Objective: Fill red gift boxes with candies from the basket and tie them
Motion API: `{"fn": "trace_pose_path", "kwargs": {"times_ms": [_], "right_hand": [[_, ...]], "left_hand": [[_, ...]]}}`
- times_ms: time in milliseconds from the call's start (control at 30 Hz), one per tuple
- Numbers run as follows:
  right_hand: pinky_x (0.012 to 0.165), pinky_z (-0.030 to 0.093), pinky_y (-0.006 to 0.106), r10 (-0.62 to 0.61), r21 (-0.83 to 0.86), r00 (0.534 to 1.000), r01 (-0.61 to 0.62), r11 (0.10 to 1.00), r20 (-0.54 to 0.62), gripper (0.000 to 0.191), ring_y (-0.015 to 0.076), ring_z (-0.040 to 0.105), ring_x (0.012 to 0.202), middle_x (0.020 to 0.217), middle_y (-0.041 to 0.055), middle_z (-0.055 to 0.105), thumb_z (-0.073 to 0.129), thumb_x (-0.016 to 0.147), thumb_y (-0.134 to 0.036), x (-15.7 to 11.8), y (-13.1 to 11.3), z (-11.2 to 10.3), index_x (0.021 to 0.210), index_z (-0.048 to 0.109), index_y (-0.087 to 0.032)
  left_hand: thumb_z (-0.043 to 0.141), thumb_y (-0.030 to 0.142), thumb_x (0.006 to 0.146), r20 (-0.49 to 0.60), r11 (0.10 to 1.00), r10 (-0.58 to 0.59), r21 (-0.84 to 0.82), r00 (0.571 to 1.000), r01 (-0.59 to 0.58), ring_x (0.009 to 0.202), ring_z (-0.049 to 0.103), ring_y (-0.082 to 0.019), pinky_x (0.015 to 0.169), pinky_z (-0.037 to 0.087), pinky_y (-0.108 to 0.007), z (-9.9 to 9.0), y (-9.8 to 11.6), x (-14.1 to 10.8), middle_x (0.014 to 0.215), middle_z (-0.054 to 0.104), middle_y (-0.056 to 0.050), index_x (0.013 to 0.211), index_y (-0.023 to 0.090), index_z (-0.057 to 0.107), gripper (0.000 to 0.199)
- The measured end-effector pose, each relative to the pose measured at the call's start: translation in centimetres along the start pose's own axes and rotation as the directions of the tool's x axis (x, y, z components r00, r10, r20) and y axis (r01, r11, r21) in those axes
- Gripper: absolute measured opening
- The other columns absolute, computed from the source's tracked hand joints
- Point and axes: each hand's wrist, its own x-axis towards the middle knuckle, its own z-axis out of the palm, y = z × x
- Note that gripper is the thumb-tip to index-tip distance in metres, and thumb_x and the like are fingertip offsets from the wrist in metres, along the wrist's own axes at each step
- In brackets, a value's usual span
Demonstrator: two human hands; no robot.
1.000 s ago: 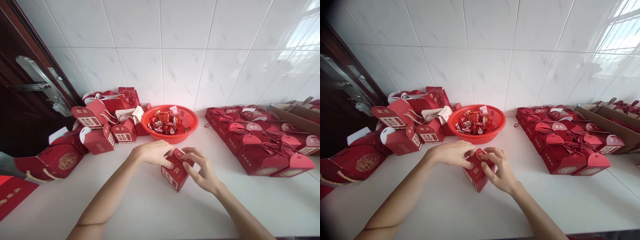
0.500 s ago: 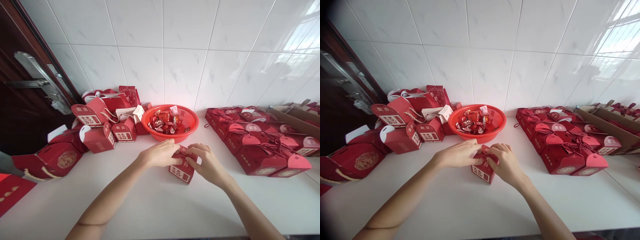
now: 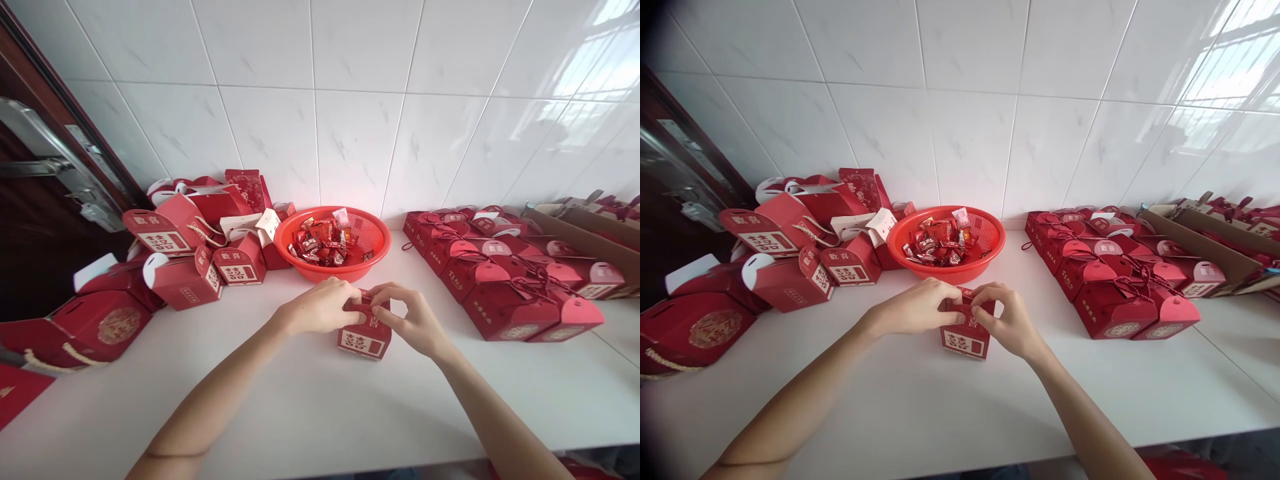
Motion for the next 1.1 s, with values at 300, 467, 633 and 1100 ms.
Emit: {"fn": "trace_pose_path", "kwargs": {"times_ms": [300,467,633,1100], "right_hand": [[0.083,0.055,0.04,0.008,-0.004,1.0,-0.008,1.0,-0.001,0.01,0.0252,0.07,0.092,0.1,0.0077,0.075,0.066,0.08,-0.025,0.1,0.3,0.2,0.074,0.074,-0.023],[0.081,0.055,0.039,0.001,-0.018,1.0,-0.001,1.0,-0.02,0.009,0.0243,0.068,0.091,0.096,0.0064,0.075,0.065,0.078,-0.021,0.0,0.5,0.8,0.07,0.07,-0.023],[0.084,0.054,0.041,0.018,0.01,1.0,-0.018,1.0,-0.009,0.009,0.0249,0.068,0.093,0.097,0.0068,0.074,0.066,0.078,-0.022,0.0,0.6,1.0,0.07,0.069,-0.023],[0.087,0.054,0.038,-0.063,-0.074,0.997,0.061,0.995,-0.033,0.012,0.0241,0.07,0.098,0.102,0.0059,0.076,0.062,0.087,-0.027,1.1,1.3,-0.7,0.093,0.072,-0.023]], "left_hand": [[0.058,0.033,0.082,-0.001,1.0,0.018,-0.023,1.0,-0.018,0.06,0.048,-0.014,0.053,0.027,-0.028,0.2,0.1,0.1,0.064,0.054,0.002,0.067,0.019,0.055,0.02],[0.058,0.034,0.082,0.006,1.0,0.007,-0.008,1.0,-0.007,0.058,0.046,-0.013,0.052,0.025,-0.028,0.2,0.2,0.1,0.062,0.054,0.002,0.063,0.019,0.051,0.024],[0.06,0.034,0.081,0.009,1.0,-0.001,-0.007,1.0,0.001,0.058,0.047,-0.013,0.051,0.027,-0.028,0.2,0.2,0.2,0.062,0.054,0.002,0.063,0.019,0.05,0.025],[0.058,0.042,0.088,-0.036,0.999,-0.042,-0.005,0.998,0.042,0.07,0.061,-0.017,0.06,0.039,-0.027,-0.8,-0.2,-0.2,0.079,0.071,-0.001,0.076,0.019,0.067,0.028]]}}
